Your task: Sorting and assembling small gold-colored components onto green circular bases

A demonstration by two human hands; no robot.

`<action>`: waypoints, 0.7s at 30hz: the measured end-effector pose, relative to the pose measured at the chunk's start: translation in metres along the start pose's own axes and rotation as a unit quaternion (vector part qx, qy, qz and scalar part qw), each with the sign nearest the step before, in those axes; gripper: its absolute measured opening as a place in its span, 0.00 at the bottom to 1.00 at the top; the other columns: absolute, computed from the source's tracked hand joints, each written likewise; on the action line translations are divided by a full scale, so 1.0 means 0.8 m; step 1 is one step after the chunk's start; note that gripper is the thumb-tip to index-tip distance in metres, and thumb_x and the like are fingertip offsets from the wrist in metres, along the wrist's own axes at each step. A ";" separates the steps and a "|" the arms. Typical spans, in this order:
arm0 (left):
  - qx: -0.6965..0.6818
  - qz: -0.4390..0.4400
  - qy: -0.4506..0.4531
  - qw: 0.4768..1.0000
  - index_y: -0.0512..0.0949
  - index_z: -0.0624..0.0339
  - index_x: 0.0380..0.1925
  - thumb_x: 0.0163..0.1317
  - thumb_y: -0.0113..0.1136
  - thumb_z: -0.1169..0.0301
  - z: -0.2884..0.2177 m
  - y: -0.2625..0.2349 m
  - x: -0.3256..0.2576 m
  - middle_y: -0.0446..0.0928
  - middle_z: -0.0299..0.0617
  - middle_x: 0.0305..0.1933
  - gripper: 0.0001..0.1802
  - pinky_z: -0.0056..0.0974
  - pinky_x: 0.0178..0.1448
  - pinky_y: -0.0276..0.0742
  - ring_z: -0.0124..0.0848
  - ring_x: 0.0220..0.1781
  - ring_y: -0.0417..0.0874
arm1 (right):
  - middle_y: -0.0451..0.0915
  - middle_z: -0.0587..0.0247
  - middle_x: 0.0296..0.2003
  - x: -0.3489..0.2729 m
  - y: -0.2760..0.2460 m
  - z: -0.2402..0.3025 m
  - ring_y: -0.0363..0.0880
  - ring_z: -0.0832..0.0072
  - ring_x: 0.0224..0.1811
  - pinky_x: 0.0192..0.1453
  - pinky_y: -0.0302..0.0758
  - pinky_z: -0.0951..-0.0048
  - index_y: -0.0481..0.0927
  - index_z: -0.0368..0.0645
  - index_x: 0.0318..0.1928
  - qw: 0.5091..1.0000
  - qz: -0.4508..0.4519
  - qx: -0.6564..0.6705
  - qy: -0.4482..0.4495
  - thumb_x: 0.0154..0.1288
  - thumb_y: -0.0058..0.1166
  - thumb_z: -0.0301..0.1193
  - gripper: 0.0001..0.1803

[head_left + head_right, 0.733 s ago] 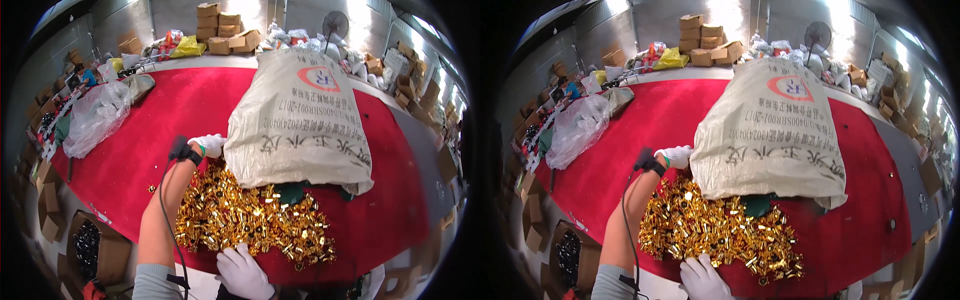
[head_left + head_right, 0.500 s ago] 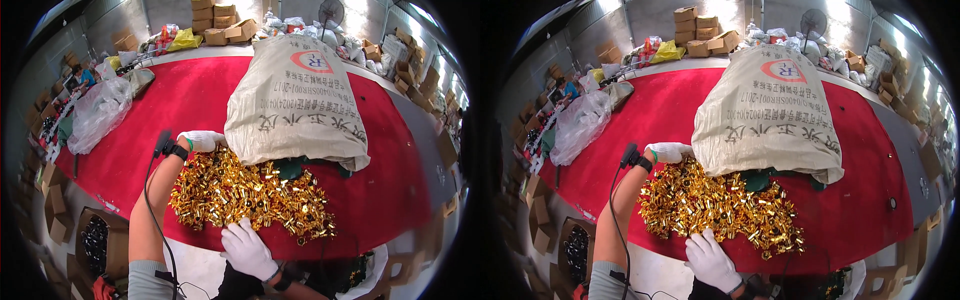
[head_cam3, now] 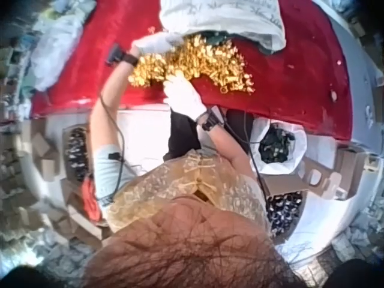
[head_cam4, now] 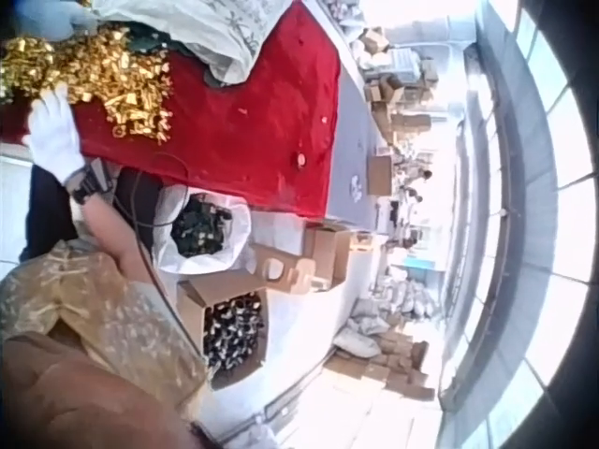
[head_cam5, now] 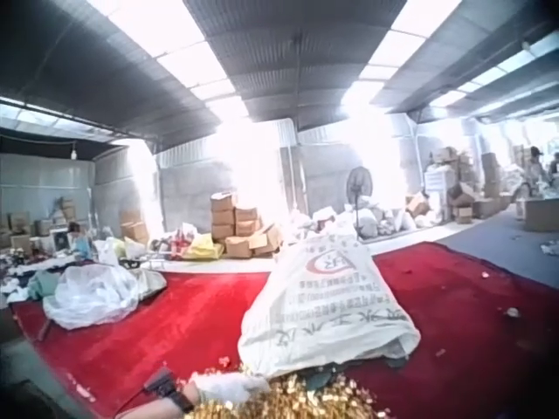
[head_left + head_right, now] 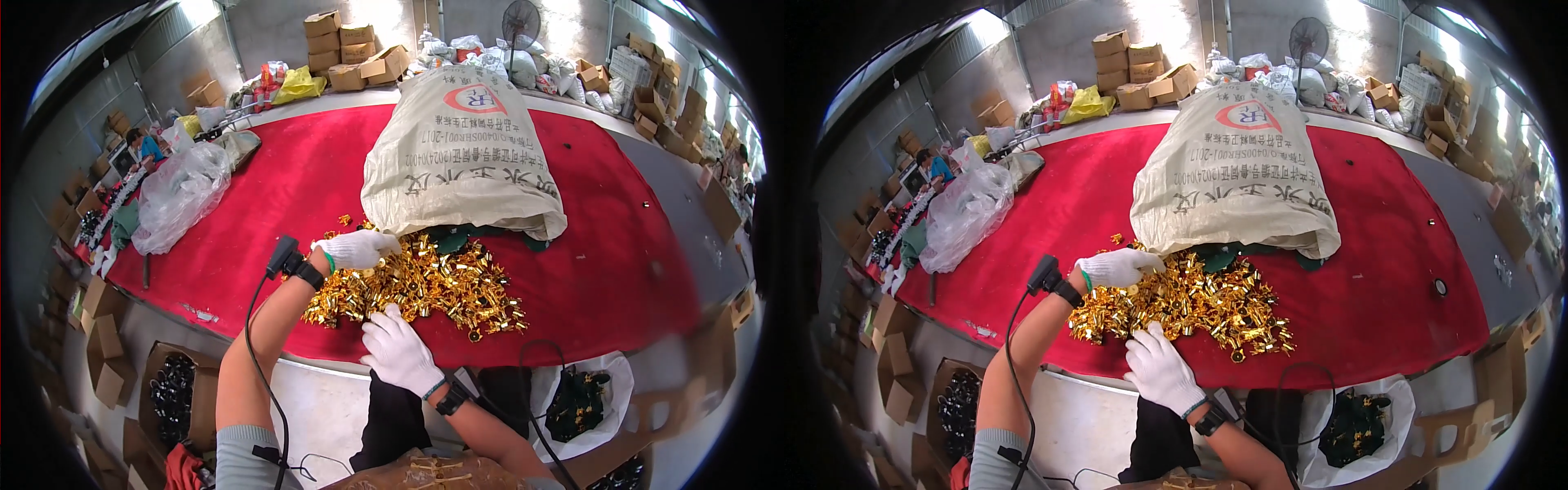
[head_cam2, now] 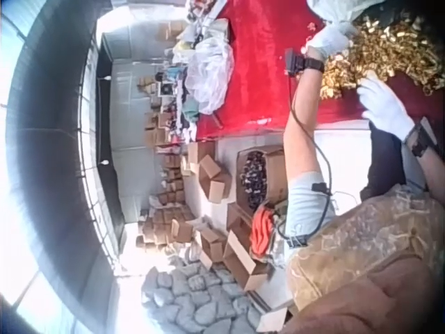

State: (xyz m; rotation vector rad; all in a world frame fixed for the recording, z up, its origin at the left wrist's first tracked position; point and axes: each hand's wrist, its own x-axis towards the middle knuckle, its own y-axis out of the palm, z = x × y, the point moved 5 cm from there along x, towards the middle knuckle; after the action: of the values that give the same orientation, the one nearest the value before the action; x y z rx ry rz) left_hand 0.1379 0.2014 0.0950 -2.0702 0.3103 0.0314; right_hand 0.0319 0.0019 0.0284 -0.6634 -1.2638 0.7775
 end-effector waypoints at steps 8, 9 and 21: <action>-0.044 -0.312 -0.064 0.947 0.82 0.60 0.61 0.68 0.55 0.78 -0.064 -0.032 -0.074 0.87 0.48 0.55 0.22 0.41 0.62 0.81 0.41 0.55 0.87 | 0.82 0.52 0.58 -0.012 0.003 0.002 0.71 0.53 0.72 0.85 0.56 0.39 0.85 0.37 0.48 0.999 -0.029 0.006 -0.026 0.56 0.69 0.47 0.28; -0.176 -0.352 -0.051 0.918 0.81 0.65 0.61 0.71 0.56 0.75 -0.070 -0.024 -0.095 0.86 0.43 0.54 0.20 0.38 0.58 0.81 0.35 0.52 0.85 | 0.81 0.52 0.60 -0.013 -0.004 0.004 0.70 0.53 0.73 0.86 0.54 0.37 0.85 0.38 0.51 0.998 -0.054 0.015 -0.025 0.56 0.70 0.48 0.30; -0.784 -0.326 -0.074 0.523 0.80 0.67 0.57 0.79 0.42 0.32 -0.213 0.256 -0.207 0.85 0.49 0.52 0.43 0.41 0.60 0.87 0.39 0.53 0.89 | 0.80 0.53 0.60 -0.109 -0.145 0.065 0.79 0.53 0.61 0.65 0.76 0.54 0.78 0.46 0.67 0.975 -0.083 0.203 0.039 0.57 0.73 0.33 0.36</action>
State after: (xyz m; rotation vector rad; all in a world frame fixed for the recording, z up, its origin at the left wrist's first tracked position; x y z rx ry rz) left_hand -0.0879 -0.0068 0.0302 -3.7955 -1.1152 0.0315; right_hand -0.0128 -0.1355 0.0809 -0.2505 -1.0315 0.8316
